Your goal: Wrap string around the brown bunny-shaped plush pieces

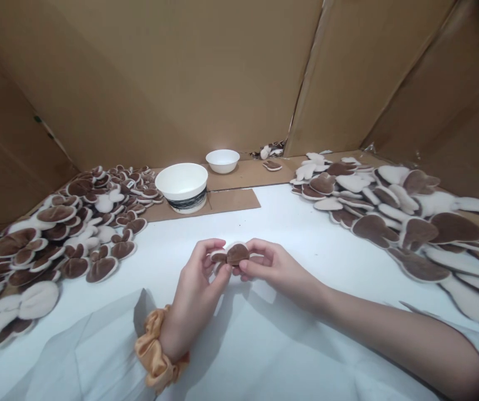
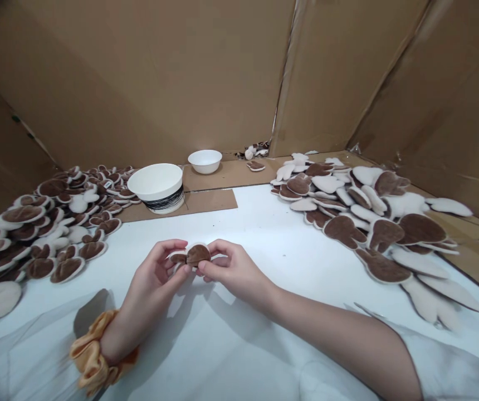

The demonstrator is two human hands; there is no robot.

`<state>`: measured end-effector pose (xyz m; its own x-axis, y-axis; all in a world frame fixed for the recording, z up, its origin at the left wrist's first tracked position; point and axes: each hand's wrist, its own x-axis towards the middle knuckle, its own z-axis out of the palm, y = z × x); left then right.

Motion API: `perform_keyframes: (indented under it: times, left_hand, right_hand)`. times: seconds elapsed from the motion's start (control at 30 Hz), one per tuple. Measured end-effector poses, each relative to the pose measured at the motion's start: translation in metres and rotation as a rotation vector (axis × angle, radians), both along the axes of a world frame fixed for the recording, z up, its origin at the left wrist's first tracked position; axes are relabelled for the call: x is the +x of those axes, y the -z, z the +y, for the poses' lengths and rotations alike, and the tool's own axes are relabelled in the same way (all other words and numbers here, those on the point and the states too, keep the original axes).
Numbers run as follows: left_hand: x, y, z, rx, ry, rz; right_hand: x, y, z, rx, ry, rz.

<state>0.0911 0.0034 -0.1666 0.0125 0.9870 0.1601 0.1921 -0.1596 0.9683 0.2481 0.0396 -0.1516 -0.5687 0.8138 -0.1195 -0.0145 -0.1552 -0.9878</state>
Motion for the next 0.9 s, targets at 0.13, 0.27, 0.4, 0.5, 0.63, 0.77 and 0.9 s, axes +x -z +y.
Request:
perform_keyframes:
  times: [0.13, 0.27, 0.4, 0.5, 0.63, 0.77, 0.9]
  left_hand:
    - [0.0, 0.0, 0.0, 0.005, -0.015, 0.035]
    - [0.0, 0.0, 0.001, -0.003, -0.012, 0.026]
    - [0.001, -0.003, 0.0, -0.017, -0.006, 0.035]
    - [0.002, -0.006, 0.0, -0.003, -0.002, 0.049]
    - [0.003, -0.007, 0.0, 0.028, -0.009, 0.071]
    - [0.001, -0.005, 0.002, 0.011, -0.048, 0.083]
    - [0.0, -0.004, 0.003, 0.008, -0.033, 0.135]
  right_hand:
    - [0.002, -0.002, 0.001, -0.066, -0.027, -0.001]
    - [0.002, 0.001, 0.003, -0.142, -0.039, 0.032]
    - [0.002, 0.005, 0.004, -0.243, 0.017, 0.071]
    - [0.001, 0.008, 0.004, -0.302, 0.053, 0.091]
    - [0.001, 0.009, 0.004, -0.307, 0.058, 0.116]
    - [0.0, 0.008, 0.005, -0.292, 0.06, 0.121]
    - [0.001, 0.006, 0.005, -0.226, 0.053, 0.102]
